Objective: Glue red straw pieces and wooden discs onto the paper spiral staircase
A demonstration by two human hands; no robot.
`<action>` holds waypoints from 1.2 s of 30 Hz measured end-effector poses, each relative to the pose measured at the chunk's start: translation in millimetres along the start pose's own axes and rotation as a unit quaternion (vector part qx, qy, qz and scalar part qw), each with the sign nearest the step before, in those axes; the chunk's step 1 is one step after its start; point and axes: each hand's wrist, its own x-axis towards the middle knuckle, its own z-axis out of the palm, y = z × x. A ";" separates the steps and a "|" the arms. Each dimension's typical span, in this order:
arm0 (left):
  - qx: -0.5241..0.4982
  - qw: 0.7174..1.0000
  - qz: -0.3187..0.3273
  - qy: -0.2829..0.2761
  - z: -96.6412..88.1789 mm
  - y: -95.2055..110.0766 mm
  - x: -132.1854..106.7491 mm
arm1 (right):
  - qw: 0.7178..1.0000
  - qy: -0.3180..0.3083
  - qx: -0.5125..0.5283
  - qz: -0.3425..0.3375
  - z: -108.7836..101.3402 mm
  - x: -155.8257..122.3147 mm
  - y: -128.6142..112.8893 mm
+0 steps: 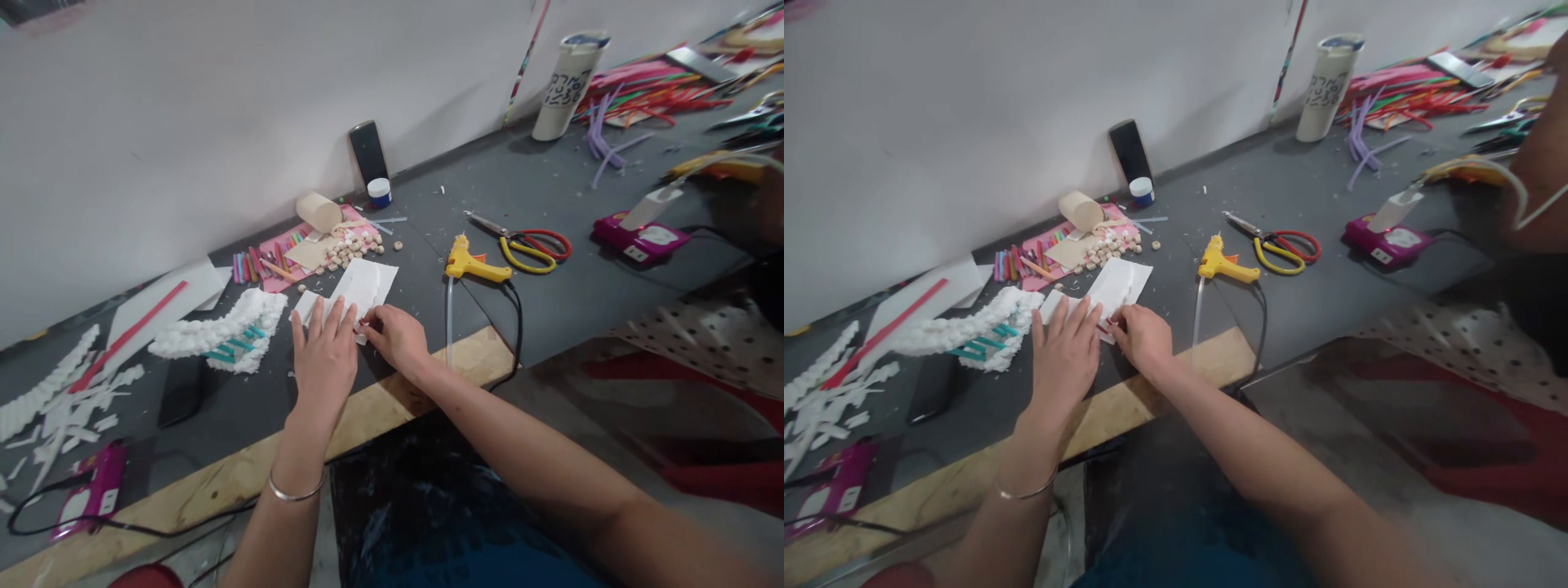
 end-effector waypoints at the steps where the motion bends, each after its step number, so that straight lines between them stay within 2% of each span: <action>1: 0.000 1.000 0.001 0.001 0.2 0.1 -0.1 | 1.000 0.001 0.000 0.000 0.1 0.1 -0.1; 10: -0.012 1.000 0.008 0.017 1.8 -0.2 2.0 | 0.999 -0.014 0.038 -0.029 -1.7 0.5 9.1; 14: -0.036 0.997 0.002 0.064 -2.0 -1.5 -1.3 | 0.998 -0.026 0.045 -0.044 -5.6 -0.2 11.4; 17: -0.066 0.984 -0.063 0.155 -7.0 0.1 -14.9 | 0.998 -0.034 0.039 -0.045 -7.8 -0.6 9.8; 19: -0.089 0.963 -0.150 0.206 -7.1 2.7 -28.3 | 0.998 -0.037 0.032 -0.044 -8.6 -0.7 8.8; 20: -0.103 0.953 -0.193 0.209 -5.4 4.2 -34.8 | 0.998 -0.040 0.028 -0.042 -8.9 -0.6 8.5; 22: -0.138 0.943 -0.255 0.167 1.8 6.7 -44.6 | 0.998 -0.046 0.018 -0.040 -9.3 -0.5 8.6; 24: -0.177 0.937 -0.284 0.101 12.5 7.6 -47.8 | 0.998 -0.050 0.012 -0.044 -9.5 -0.6 9.3; 26: -0.204 0.929 -0.305 0.057 23.8 6.3 -44.4 | 0.998 -0.049 0.011 -0.049 -9.4 -0.9 10.1; 30: -0.232 0.915 -0.330 0.018 38.8 0.7 -28.9 | 0.997 -0.058 -0.006 -0.050 -9.1 -1.6 9.6; 36: -0.229 0.907 -0.354 -0.012 42.2 -0.1 -11.1 | 0.997 -0.063 -0.016 -0.052 -9.8 -2.9 6.2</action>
